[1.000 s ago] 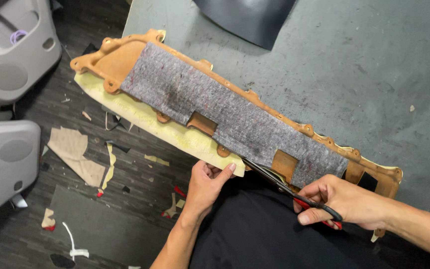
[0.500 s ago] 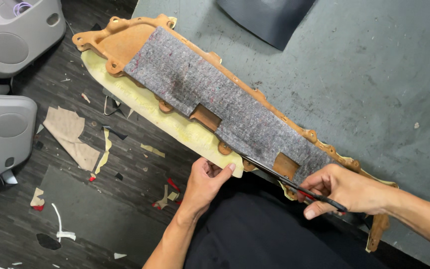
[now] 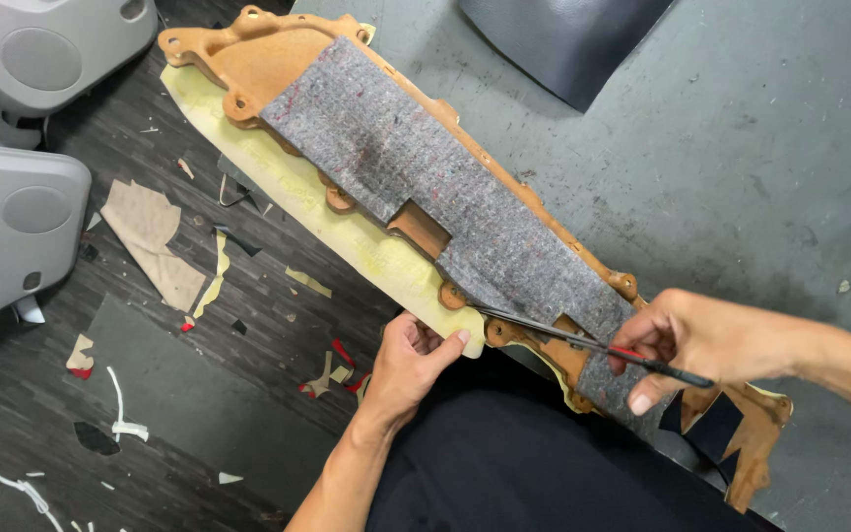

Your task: The person uses scissors to trim a gray fabric piece along the edges of a wooden template with foam padding. They then smooth the cut fabric on the table and trim its edges with a utility knife.

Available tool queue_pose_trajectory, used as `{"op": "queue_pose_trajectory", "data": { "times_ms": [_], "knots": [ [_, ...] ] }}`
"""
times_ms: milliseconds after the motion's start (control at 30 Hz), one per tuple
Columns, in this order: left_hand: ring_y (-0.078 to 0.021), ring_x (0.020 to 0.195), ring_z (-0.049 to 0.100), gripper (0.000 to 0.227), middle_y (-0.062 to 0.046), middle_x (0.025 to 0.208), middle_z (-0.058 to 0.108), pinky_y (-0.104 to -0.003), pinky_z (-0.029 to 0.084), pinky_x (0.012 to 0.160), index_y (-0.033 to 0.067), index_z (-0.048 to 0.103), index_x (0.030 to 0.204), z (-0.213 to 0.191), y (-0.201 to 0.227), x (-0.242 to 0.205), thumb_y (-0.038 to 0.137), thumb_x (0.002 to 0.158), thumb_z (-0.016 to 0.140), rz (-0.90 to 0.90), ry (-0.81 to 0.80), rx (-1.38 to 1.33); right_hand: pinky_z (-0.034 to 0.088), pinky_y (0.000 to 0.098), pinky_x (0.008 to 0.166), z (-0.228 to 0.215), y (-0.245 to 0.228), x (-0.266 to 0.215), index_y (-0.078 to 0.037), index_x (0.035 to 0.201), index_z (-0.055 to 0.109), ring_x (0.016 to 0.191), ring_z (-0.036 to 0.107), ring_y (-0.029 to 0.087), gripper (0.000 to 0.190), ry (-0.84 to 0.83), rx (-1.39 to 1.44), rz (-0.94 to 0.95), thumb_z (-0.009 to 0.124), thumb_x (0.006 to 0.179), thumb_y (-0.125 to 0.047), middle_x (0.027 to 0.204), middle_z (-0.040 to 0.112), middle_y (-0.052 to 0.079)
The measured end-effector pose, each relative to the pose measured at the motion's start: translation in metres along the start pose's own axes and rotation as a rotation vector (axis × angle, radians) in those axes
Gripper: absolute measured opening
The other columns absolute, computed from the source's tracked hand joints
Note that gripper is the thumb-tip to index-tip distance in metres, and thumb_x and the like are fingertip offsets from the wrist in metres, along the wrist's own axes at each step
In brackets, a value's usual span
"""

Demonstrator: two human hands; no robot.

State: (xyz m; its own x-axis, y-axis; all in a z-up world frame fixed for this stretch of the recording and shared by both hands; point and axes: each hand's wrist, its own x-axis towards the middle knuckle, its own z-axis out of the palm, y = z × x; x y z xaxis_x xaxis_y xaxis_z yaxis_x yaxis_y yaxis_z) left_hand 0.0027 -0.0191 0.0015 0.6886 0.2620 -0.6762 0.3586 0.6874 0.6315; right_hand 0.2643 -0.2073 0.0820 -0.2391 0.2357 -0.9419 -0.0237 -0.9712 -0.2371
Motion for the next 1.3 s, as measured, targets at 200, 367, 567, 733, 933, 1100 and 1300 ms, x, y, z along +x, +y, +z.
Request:
{"op": "queue_pose_trajectory", "data": {
  "times_ms": [200, 367, 567, 733, 933, 1100, 1300],
  "knots": [
    [-0.0163, 0.104, 0.071, 0.030, -0.012, 0.114, 0.075, -0.032, 0.055, 0.095, -0.0063, 0.065, 0.119, 0.001, 0.002, -0.003, 0.001, 0.090, 0.070, -0.018, 0.007, 0.001, 0.040, 0.0346, 0.056, -0.026, -0.031, -0.007, -0.002, 0.098, 0.083, 0.050, 0.043, 0.015, 0.048, -0.030, -0.246, 0.008, 0.098, 0.065, -0.033, 0.050, 0.051, -0.001],
    [-0.0165, 0.104, 0.070, 0.031, -0.011, 0.115, 0.074, -0.032, 0.055, 0.095, -0.0062, 0.065, 0.119, 0.003, 0.006, -0.002, 0.000, 0.089, 0.071, -0.012, 0.007, 0.005, 0.036, 0.0375, 0.053, -0.039, -0.048, -0.007, -0.003, 0.098, 0.084, 0.047, 0.039, 0.015, 0.051, -0.063, -0.322, 0.004, 0.099, 0.062, -0.037, 0.047, 0.040, -0.002],
    [-0.0164, 0.104, 0.071, 0.031, -0.010, 0.114, 0.075, -0.032, 0.055, 0.095, -0.0060, 0.065, 0.118, 0.001, 0.006, -0.002, 0.001, 0.089, 0.072, -0.021, 0.001, 0.038, 0.039, 0.0355, 0.056, -0.045, -0.045, 0.001, -0.007, 0.099, 0.080, 0.048, 0.039, 0.016, 0.054, -0.063, -0.357, 0.051, 0.100, 0.060, -0.039, 0.049, 0.041, -0.002],
    [-0.0160, 0.104, 0.070, 0.031, -0.010, 0.114, 0.075, -0.032, 0.055, 0.096, -0.0064, 0.066, 0.118, -0.001, 0.007, -0.002, 0.001, 0.089, 0.073, -0.038, -0.012, 0.042, 0.044, 0.0335, 0.057, -0.042, -0.030, 0.009, -0.003, 0.093, 0.082, 0.051, 0.044, 0.014, 0.052, -0.125, -0.218, -0.033, 0.099, 0.059, -0.039, 0.051, 0.047, -0.003],
    [-0.0156, 0.103, 0.071, 0.031, -0.010, 0.113, 0.075, -0.031, 0.055, 0.095, -0.0055, 0.066, 0.117, -0.004, 0.007, 0.000, 0.001, 0.087, 0.074, -0.049, -0.009, 0.042, 0.043, 0.0341, 0.057, -0.052, -0.026, 0.014, -0.002, 0.091, 0.079, 0.052, 0.047, 0.015, 0.049, -0.152, -0.243, -0.071, 0.098, 0.059, -0.034, 0.052, 0.051, -0.003],
    [-0.0160, 0.101, 0.071, 0.030, -0.010, 0.111, 0.075, -0.031, 0.055, 0.093, -0.0061, 0.066, 0.115, -0.006, 0.004, -0.001, 0.001, 0.087, 0.075, -0.044, -0.009, 0.063, 0.038, 0.0363, 0.056, -0.062, -0.050, 0.016, -0.010, 0.095, 0.084, 0.050, 0.042, 0.016, 0.044, -0.080, -0.497, 0.028, 0.100, 0.065, -0.038, 0.050, 0.045, -0.001],
    [-0.0159, 0.100, 0.071, 0.031, -0.010, 0.111, 0.075, -0.032, 0.056, 0.092, -0.0061, 0.066, 0.116, -0.008, 0.003, 0.001, 0.001, 0.087, 0.074, -0.059, -0.007, 0.066, 0.036, 0.0370, 0.053, -0.059, -0.068, 0.014, -0.005, 0.084, 0.082, 0.049, 0.040, 0.015, 0.045, -0.079, -0.552, -0.056, 0.100, 0.062, -0.040, 0.047, 0.044, -0.001]
  ]
}}
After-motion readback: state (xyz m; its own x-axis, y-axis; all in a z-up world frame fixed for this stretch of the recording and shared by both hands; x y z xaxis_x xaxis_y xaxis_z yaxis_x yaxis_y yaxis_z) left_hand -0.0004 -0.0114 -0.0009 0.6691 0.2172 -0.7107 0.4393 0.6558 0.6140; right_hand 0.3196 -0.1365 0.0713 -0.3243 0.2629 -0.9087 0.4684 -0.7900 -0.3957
